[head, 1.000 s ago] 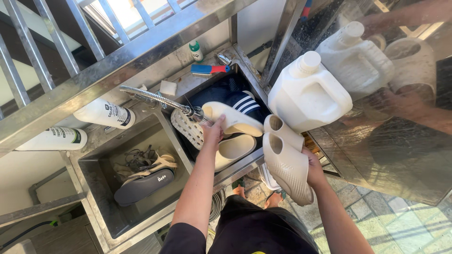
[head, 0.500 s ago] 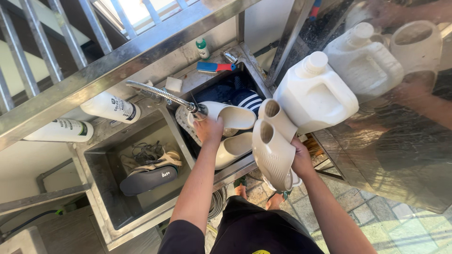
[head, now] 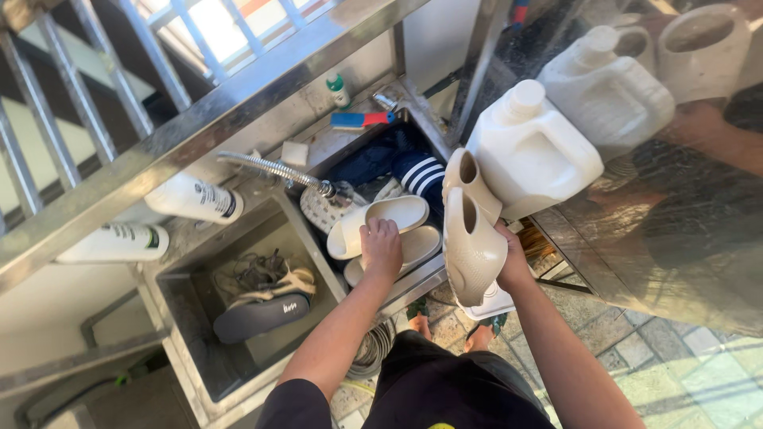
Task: The person uses a handheld pressure washer to clean a metal grate floor, then rinses several pairs of shoes and sandals in a double-basin stainless steel sink. The person places the rinsed footwear on a nearby ledge to dry.
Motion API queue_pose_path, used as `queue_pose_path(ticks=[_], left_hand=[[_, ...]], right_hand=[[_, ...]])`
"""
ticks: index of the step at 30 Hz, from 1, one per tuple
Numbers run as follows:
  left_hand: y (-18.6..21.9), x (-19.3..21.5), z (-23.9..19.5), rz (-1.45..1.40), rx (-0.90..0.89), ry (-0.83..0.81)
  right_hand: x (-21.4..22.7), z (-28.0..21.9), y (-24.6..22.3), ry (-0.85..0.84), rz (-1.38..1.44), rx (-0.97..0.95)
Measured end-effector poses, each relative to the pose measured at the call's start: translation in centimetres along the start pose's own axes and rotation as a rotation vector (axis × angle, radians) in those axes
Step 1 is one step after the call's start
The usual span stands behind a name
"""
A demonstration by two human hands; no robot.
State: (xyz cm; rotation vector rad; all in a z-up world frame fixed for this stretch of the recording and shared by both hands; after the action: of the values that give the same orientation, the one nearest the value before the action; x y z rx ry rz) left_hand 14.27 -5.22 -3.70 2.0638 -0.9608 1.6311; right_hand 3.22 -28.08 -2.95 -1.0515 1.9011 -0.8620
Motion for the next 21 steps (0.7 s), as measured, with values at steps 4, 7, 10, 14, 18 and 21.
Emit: queue_pose_path(ticks=[4, 7, 10, 14, 18, 21], left_hand=[[0.2, -0.5, 2.9, 0.181, 0.049, -0.321], [0.9, -2.5, 3.5, 0.360, -0.017, -0.369], [0.9, -5.3, 4.8, 0.288, -0.060, -0.482], [-0.8, -6.6, 6.1, 0.225, -0.012, -0.476], [-3.1, -4.1, 7.3, 0.232, 0.009, -0.584], [-5.0, 0.0, 7.2, 0.062, 0.140, -0.674]], right_hand=[[1.1, -1.2, 0.5, 0.040, 0.023, -0.073], [2.5, -2.9, 1.2, 0.049, 0.015, -0.113], [4.7, -6.0, 1.6, 0.017, -0.035, -0.080], [8.9, -11.2, 0.8, 0.061, -0.262, 0.038], [13.4, -17.5, 1.0, 0.090, -0.376, 0.079], [18.1, -21.7, 3.6, 0.231, -0.546, -0.111]])
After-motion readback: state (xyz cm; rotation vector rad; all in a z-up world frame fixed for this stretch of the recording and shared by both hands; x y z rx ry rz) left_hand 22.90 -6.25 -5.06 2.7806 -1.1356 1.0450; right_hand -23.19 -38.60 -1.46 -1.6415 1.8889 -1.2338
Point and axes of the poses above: each hand's wrist, its own z-axis towards the middle knuckle, its own x-axis out of the back of the hand, y = z × x, the point moved 5 cm from there along z, towards the middle knuckle, and after that the axes turned 14 degrees about -x, right-handed, at the moved point
